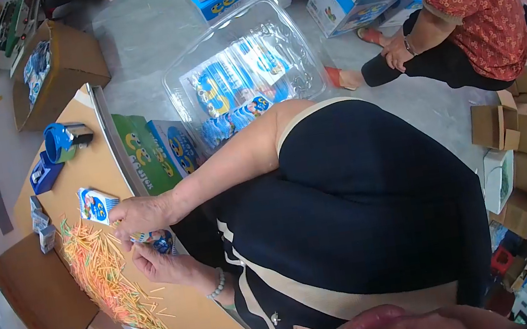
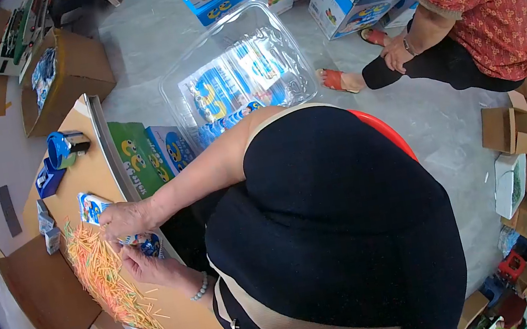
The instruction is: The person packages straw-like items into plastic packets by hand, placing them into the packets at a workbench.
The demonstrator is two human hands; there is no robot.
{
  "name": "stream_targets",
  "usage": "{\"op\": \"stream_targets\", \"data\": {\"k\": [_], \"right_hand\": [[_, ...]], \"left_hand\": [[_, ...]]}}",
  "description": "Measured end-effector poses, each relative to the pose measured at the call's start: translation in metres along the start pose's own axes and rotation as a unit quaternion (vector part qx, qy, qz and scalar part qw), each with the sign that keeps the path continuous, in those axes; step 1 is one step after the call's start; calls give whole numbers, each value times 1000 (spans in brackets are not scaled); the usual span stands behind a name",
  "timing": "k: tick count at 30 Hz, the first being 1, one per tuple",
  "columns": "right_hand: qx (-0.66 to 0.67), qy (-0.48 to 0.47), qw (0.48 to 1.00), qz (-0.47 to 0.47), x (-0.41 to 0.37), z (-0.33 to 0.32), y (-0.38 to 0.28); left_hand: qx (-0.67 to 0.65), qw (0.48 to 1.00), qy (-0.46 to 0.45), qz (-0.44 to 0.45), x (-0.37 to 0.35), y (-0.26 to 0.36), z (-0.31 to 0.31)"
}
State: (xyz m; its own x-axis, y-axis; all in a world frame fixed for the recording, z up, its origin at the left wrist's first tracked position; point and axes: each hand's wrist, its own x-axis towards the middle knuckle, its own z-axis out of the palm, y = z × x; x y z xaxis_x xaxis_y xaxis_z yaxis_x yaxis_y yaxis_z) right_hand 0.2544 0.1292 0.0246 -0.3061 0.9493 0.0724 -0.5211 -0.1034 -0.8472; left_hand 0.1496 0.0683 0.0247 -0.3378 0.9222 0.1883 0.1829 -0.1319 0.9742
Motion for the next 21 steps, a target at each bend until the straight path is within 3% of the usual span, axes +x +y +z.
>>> {"op": "stream_targets", "data": {"k": [2,7,10,12,19,21], "right_hand": [[13,4,1000,-14,-7,-8,-6],[26,9,999,-20,-7,-18,-7],[-7,0,999,-37,4,-22,0],[-34,7,995,-90,0,-18,1],[-117,-24,992,-49,-11,-8,-11],[-137,-20,989,-52,-11,-9,-15]], "left_hand": [[-42,999,-26,-18,1,-2,6],[-9,997,-76,-20,4,-2,6],[-124,952,-240,-145,9,-4,-6],[-123,948,-246,-157,6,-5,-9],[-97,946,-236,-202,5,-25,-19],[-149,941,-236,-191,5,-24,-27]]}}
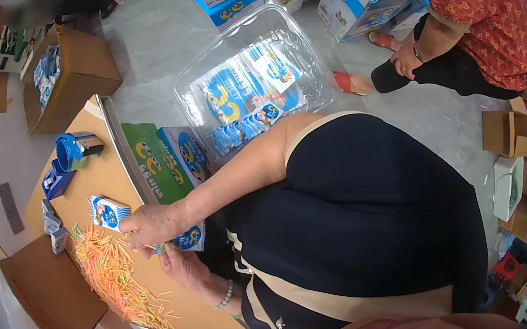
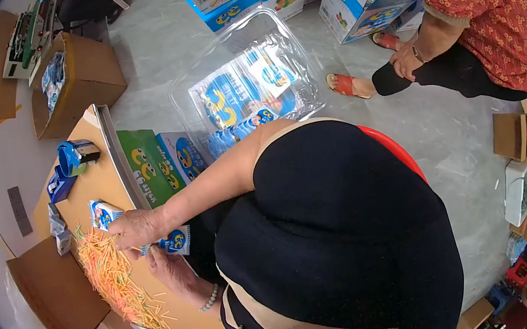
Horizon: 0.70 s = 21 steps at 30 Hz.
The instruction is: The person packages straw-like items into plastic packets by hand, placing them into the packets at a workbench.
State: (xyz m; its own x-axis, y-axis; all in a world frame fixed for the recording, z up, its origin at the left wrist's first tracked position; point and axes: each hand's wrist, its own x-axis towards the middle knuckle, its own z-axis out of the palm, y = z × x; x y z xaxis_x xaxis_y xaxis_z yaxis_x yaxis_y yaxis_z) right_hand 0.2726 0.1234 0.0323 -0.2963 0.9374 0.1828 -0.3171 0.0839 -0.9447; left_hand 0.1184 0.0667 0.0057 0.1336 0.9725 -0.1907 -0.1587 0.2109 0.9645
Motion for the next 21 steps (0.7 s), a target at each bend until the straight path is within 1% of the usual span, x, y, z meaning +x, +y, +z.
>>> {"op": "stream_targets", "data": {"k": [1,3,5,8,10,13,14,16,17,18,19,21], "right_hand": [[-17,-8,1000,19,1,-1,0],[-50,-23,997,57,1,-4,2],[-55,-14,997,51,-2,-2,5],[-71,7,997,35,-5,-3,0],[-49,16,999,5,-7,-4,-5],[-24,21,999,-27,-10,0,-8],[-10,20,999,-36,-10,1,-10],[6,15,998,-57,-11,-1,-23],[19,11,999,-43,-18,-1,-32],[27,8,999,-27,-26,-5,-41],[35,7,999,-11,-31,-9,-48],[14,-2,1000,-26,-25,-8,-46]], "left_hand": [[-25,1000,-7,10,-2,0,-2],[-27,1000,-9,8,-2,-2,-3],[-27,1000,-4,4,-1,-1,-3],[5,999,-27,39,-2,2,-2],[21,997,-39,57,-3,2,1],[35,995,6,93,-4,8,9],[40,994,2,100,-6,11,18],[89,984,62,144,-13,15,38],[116,975,95,165,-18,20,44],[120,973,92,173,-21,23,50],[139,974,89,157,-25,27,54],[178,973,89,120,-33,33,58]]}}
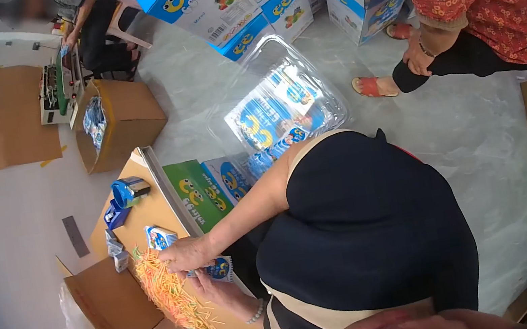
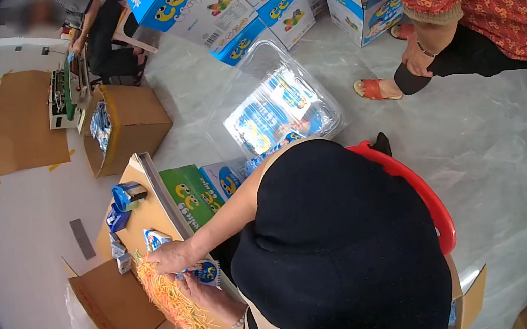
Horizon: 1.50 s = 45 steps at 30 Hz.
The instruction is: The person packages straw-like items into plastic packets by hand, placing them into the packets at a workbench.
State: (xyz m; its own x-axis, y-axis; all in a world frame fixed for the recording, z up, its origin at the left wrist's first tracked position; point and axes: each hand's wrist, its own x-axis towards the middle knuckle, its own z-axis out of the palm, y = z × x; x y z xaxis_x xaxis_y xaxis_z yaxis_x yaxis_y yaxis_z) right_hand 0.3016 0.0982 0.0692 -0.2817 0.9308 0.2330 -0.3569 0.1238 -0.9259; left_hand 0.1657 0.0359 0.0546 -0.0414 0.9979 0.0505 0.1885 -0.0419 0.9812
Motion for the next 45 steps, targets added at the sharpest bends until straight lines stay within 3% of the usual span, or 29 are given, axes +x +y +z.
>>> {"op": "stream_targets", "data": {"k": [4,8,13,16,22,31,34,39,43,45], "right_hand": [[-45,-16,999,-16,1,3,12],[-46,-28,998,-32,2,9,17],[-36,-31,999,-17,-3,10,17],[-46,-26,999,-3,-3,7,24],[-99,-15,995,12,2,-5,39],[-37,3,997,63,10,-14,58],[12,49,997,54,6,-17,56],[24,20,996,79,7,-28,55],[-12,52,998,43,9,-19,70],[-169,95,979,-53,3,-18,69]], "left_hand": [[-64,996,-46,-31,-3,3,-5],[-3,1000,4,21,-9,-2,-12],[35,999,-5,5,0,-14,-38],[-11,999,1,33,-1,-15,-28],[-32,998,31,-53,2,-14,-11],[7,997,75,-11,19,-35,-2],[10,998,68,-10,22,-33,8],[5,998,50,-25,27,-36,10],[8,998,61,-21,26,-35,16],[11,998,67,-9,25,-32,20]]}}
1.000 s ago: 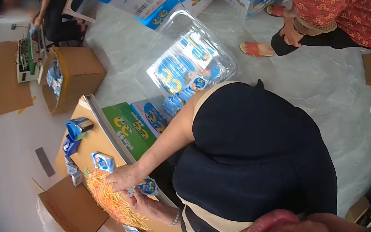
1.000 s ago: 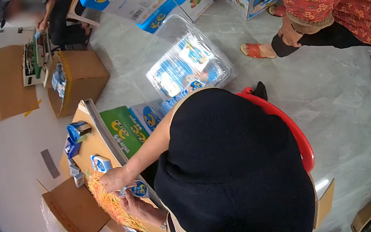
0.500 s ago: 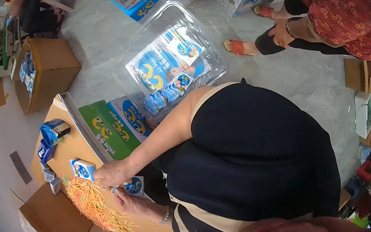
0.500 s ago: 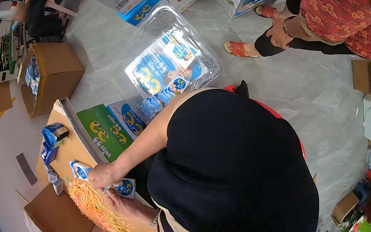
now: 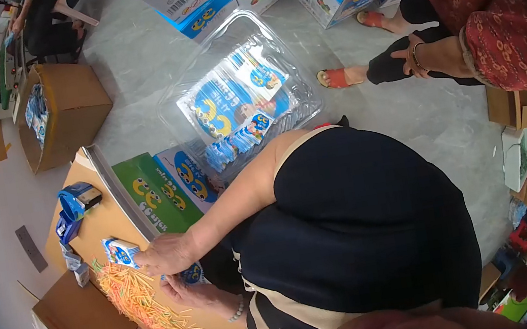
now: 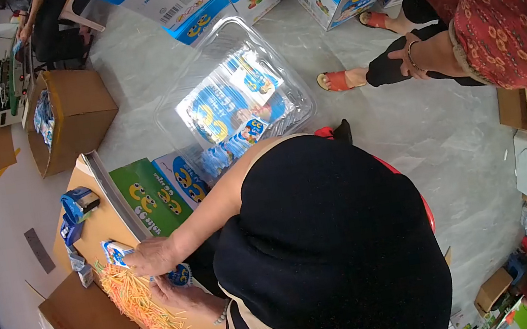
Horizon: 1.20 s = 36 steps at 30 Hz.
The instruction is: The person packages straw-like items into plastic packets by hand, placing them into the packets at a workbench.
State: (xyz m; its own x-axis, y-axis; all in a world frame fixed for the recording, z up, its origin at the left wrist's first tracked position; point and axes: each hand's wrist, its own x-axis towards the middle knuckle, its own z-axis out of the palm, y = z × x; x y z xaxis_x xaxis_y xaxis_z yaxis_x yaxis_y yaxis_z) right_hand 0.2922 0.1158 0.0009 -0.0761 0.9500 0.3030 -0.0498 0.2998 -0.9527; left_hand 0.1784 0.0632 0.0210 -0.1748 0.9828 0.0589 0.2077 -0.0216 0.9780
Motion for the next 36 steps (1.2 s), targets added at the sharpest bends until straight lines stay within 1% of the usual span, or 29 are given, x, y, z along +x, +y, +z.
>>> {"op": "stream_targets", "data": {"k": [1,2,4,5,7,12,15,16,19,20,21,23,24,26,27,29,30,31,33,34,36], "right_hand": [[-76,26,995,-54,-1,-1,-2],[-78,28,995,-59,-2,-2,-4],[-85,26,991,-102,-4,-5,-6],[-88,24,988,-122,-5,-5,-7],[-89,26,988,-124,-4,-4,-7],[-79,38,989,-115,-7,2,-10],[-79,49,988,-123,-6,4,-10],[-80,57,986,-133,-7,5,-9],[-94,64,983,-146,-5,7,-5],[-105,70,980,-152,-4,6,-3],[-118,74,978,-155,-4,8,0],[-119,55,983,-128,-7,10,1],[-119,50,985,-112,-8,9,1],[-122,45,988,-86,-12,10,6],[-94,45,992,-68,-12,11,7],[-33,46,998,-40,-9,16,10],[-32,46,998,-36,-7,18,12],[-11,19,1000,-18,-3,19,15],[31,-35,999,16,6,21,18],[32,-34,999,13,11,24,20],[135,-42,990,16,19,28,24]], "left_hand": [[-6,1000,-3,16,0,2,1],[-13,999,-6,31,-1,4,2],[-25,998,-11,50,-1,6,7],[-6,998,-5,60,-2,6,9],[35,996,10,79,-3,5,9],[23,997,-7,75,-10,-5,-1],[-11,998,-56,-1,-9,-6,-4],[-14,999,-53,-4,-10,-7,-5],[-49,990,-97,-90,-12,-4,-8],[-54,989,-90,-101,-12,-10,-12],[-49,987,-111,-108,-6,-19,-19],[-39,979,-155,-128,-3,-38,-29],[-44,977,-153,-145,-5,-46,-32],[-88,977,-134,-138,-3,-56,-34],[-110,978,-122,-129,-1,-58,-35],[-138,972,-124,-144,0,-55,-35],[-165,966,-130,-152,1,-52,-36],[-194,958,-138,-159,6,-51,-36],[-196,956,-141,-165,16,-55,-42],[-199,955,-140,-171,20,-58,-45],[-203,953,-143,-175,28,-63,-47]]}}
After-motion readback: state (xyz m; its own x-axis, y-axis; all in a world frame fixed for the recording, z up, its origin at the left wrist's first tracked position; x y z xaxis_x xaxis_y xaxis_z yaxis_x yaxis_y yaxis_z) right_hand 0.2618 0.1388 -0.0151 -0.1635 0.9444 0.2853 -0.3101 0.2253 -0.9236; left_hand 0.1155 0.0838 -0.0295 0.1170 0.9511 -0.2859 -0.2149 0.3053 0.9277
